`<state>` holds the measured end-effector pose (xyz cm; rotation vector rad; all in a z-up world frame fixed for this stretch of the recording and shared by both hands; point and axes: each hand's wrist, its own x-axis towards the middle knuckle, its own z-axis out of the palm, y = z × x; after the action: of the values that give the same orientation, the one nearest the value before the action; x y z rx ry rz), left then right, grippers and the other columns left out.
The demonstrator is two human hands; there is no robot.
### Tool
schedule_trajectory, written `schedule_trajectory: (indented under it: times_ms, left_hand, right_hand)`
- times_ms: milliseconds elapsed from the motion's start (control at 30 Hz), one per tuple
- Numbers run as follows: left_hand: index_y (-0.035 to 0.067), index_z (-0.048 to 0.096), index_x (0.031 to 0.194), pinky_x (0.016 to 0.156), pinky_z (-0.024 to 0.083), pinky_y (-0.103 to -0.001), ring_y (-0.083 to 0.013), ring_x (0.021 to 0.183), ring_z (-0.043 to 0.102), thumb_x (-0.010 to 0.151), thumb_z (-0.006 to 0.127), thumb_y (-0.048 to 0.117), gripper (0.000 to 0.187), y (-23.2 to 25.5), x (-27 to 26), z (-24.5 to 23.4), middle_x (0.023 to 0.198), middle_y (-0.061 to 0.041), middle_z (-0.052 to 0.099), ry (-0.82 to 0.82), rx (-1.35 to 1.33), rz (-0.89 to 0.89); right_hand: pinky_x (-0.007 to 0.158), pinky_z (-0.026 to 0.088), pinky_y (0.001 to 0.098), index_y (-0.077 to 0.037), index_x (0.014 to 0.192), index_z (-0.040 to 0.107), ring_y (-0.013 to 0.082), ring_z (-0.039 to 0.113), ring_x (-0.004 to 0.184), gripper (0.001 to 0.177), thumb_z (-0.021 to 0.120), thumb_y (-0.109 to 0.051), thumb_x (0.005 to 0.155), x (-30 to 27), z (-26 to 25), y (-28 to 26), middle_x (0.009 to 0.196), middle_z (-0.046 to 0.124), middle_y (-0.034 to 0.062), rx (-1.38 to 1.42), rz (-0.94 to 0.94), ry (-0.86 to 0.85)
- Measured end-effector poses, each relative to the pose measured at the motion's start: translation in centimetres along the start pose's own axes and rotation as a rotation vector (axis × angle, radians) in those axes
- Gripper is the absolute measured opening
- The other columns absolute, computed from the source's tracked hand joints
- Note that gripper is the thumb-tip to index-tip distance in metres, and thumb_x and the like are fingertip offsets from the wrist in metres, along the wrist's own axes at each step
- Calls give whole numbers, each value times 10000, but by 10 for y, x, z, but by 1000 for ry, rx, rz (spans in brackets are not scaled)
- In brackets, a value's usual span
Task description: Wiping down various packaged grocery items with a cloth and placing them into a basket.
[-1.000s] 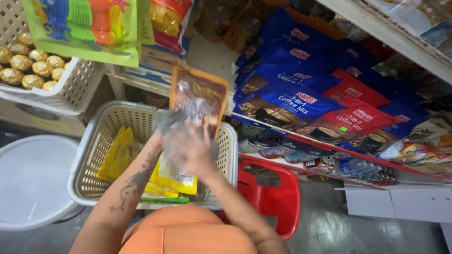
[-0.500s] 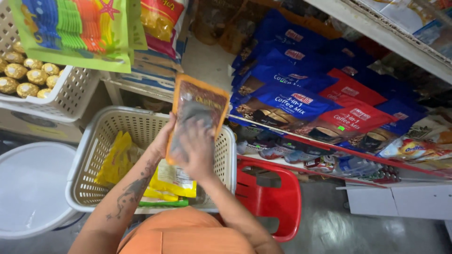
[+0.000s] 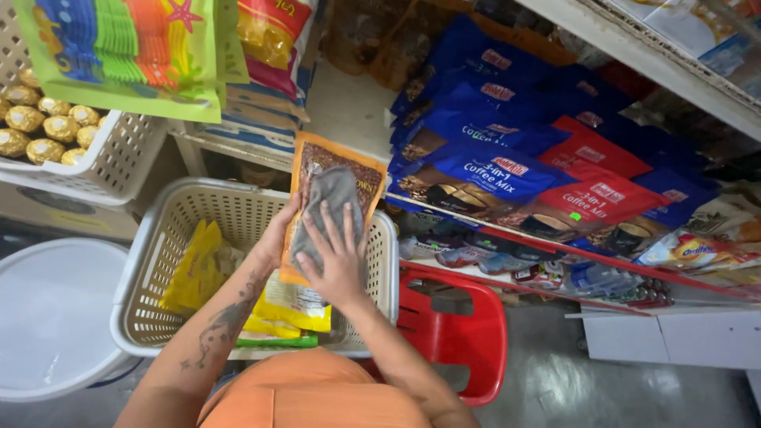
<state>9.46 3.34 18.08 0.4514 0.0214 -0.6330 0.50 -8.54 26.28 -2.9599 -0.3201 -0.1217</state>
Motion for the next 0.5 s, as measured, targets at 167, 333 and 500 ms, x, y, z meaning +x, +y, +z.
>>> schedule_trajectory:
  times_ms: [167, 333, 500]
  left_hand:
    - [34, 594, 1374, 1000, 538, -462, -316, 1113, 685, 1017, 559, 506, 593, -22, 22, -51, 1269, -171, 694, -75, -185, -126]
    - [16, 597, 1384, 1025, 531, -461, -329, 1137, 673, 993, 577, 524, 641, -2, 17, -23, 1292, -173, 691, 58, -96, 47]
    - [-50, 487, 1515, 1047, 496, -397, -232, 1237, 608, 998, 652, 518, 785, 2, 35, -44, 1421, -183, 598, 85, 495, 285]
  right_hand:
    - [1306, 168, 517, -230, 1586, 346, 373, 164, 1605, 600, 463, -494, 1061, 38, 49, 87, 1726, 238, 132, 639, 35, 491]
    - [1094, 423, 447, -160, 1632, 317, 325, 495, 1377, 804, 464, -596, 972, 8, 107, 103, 1541, 487, 179, 1539, 552, 118]
    - [1110, 478, 408, -71, 1567, 353, 247, 569, 1305, 877, 783, -299, 838, -14, 94, 86, 1469, 525, 116, 2012, 336, 22]
